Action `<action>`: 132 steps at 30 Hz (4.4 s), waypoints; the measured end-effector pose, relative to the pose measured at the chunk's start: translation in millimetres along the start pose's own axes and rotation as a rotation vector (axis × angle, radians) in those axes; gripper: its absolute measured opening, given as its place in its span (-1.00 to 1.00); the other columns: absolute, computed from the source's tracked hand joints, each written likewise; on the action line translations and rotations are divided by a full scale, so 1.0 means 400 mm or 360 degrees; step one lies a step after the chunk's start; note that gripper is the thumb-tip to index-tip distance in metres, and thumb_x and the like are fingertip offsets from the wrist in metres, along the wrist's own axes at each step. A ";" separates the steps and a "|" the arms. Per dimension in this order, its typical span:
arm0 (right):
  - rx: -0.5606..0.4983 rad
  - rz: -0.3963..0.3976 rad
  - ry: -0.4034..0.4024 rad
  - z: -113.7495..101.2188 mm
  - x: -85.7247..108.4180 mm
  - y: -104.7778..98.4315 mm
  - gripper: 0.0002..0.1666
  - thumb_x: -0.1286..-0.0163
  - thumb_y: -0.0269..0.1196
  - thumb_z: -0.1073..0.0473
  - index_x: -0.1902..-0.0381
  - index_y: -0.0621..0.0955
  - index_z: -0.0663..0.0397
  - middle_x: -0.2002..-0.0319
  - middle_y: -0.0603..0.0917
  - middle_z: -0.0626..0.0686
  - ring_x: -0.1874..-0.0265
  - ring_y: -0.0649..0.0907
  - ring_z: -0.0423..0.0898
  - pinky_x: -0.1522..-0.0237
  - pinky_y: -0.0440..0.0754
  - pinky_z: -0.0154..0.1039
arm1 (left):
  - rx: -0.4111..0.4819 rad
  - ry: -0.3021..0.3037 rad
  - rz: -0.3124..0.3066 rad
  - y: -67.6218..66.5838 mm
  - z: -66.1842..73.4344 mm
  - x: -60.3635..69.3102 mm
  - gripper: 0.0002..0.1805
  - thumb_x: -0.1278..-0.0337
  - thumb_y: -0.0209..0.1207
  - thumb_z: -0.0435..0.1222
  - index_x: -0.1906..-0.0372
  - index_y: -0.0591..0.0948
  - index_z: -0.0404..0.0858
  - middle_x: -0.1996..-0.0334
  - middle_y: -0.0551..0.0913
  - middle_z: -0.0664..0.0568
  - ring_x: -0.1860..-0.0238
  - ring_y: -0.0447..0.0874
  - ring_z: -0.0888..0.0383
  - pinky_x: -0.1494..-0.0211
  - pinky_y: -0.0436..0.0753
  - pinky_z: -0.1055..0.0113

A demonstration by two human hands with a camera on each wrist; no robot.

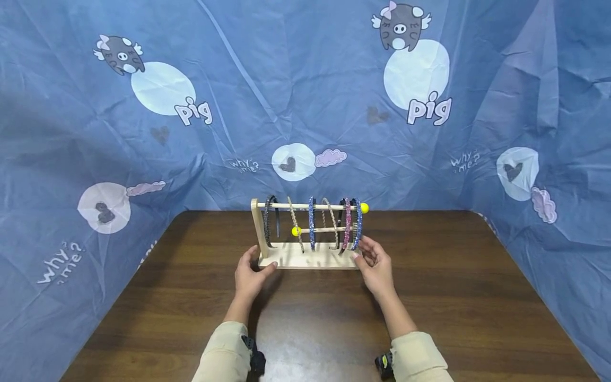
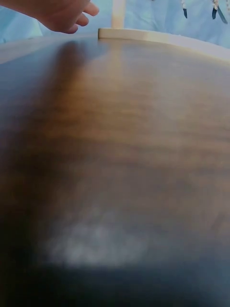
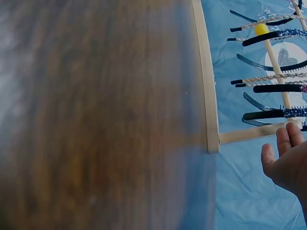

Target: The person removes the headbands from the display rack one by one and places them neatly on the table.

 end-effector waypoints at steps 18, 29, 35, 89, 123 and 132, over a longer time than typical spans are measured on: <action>-0.0022 0.0053 -0.0046 0.014 -0.015 0.018 -0.71 -0.10 0.16 0.63 0.16 0.46 0.59 0.34 0.63 0.06 0.34 0.58 -0.14 0.32 0.55 -0.45 | -0.0112 -0.0035 -0.0023 0.035 -0.037 -0.019 -0.17 0.42 0.48 -0.27 -0.18 0.46 -0.28 -0.03 0.52 -0.19 -0.08 0.44 -0.15 -0.17 0.35 0.03; 0.0005 0.0066 -0.0126 -0.057 -0.008 0.041 -0.83 -0.12 0.12 0.66 0.28 0.46 0.68 0.41 0.57 0.24 0.47 0.54 -0.16 0.46 0.51 -0.46 | -0.0197 -0.0022 -0.0007 0.031 -0.044 -0.023 -0.22 0.39 0.46 -0.35 -0.17 0.48 -0.26 -0.06 0.53 -0.15 -0.07 0.46 -0.14 -0.13 0.37 0.02; 0.0018 0.0096 -0.0154 -0.075 -0.010 0.043 -0.85 -0.13 0.12 0.64 0.29 0.47 0.67 0.43 0.58 0.26 0.47 0.52 -0.16 0.46 0.49 -0.46 | -0.0214 -0.0048 -0.0014 0.036 -0.043 -0.019 -0.24 0.38 0.47 -0.37 -0.15 0.49 -0.25 -0.04 0.55 -0.13 -0.06 0.47 -0.13 -0.13 0.38 0.04; -0.0108 0.0304 -0.0239 -0.098 -0.082 -0.091 -0.83 -0.14 0.19 0.58 0.29 0.50 0.66 0.45 0.68 -0.08 0.46 0.60 -0.25 0.37 0.53 -0.48 | -0.0195 0.0000 0.0001 0.038 -0.030 -0.017 -0.30 0.33 0.46 -0.35 -0.11 0.50 -0.30 -0.02 0.55 -0.16 -0.06 0.46 -0.14 -0.13 0.37 0.03; 0.0978 0.0002 -0.0007 0.092 -0.148 -0.160 -0.84 -0.13 0.26 0.42 0.30 0.66 0.40 0.28 0.67 0.29 0.28 0.58 0.04 0.26 0.42 -0.35 | -0.0208 -0.0014 -0.0006 0.046 -0.035 -0.029 -0.30 0.31 0.44 -0.35 -0.11 0.47 -0.30 -0.03 0.52 -0.17 -0.07 0.46 -0.12 -0.14 0.37 0.05; 0.1143 -0.0140 0.0001 0.132 -0.160 -0.146 -0.86 -0.10 0.25 0.43 0.34 0.66 0.40 0.29 0.67 0.30 0.24 0.60 0.17 0.18 0.46 -0.08 | -0.0206 -0.0020 -0.0015 0.046 -0.042 -0.023 -0.30 0.31 0.45 -0.36 -0.12 0.46 -0.29 -0.02 0.52 -0.16 -0.07 0.46 -0.10 -0.15 0.36 0.08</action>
Point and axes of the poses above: each hand's wrist, its own x-axis away from the middle knuckle, its own y-axis out of the palm, z = x × y, the point moved 3 cm from there along -x, towards the middle knuckle
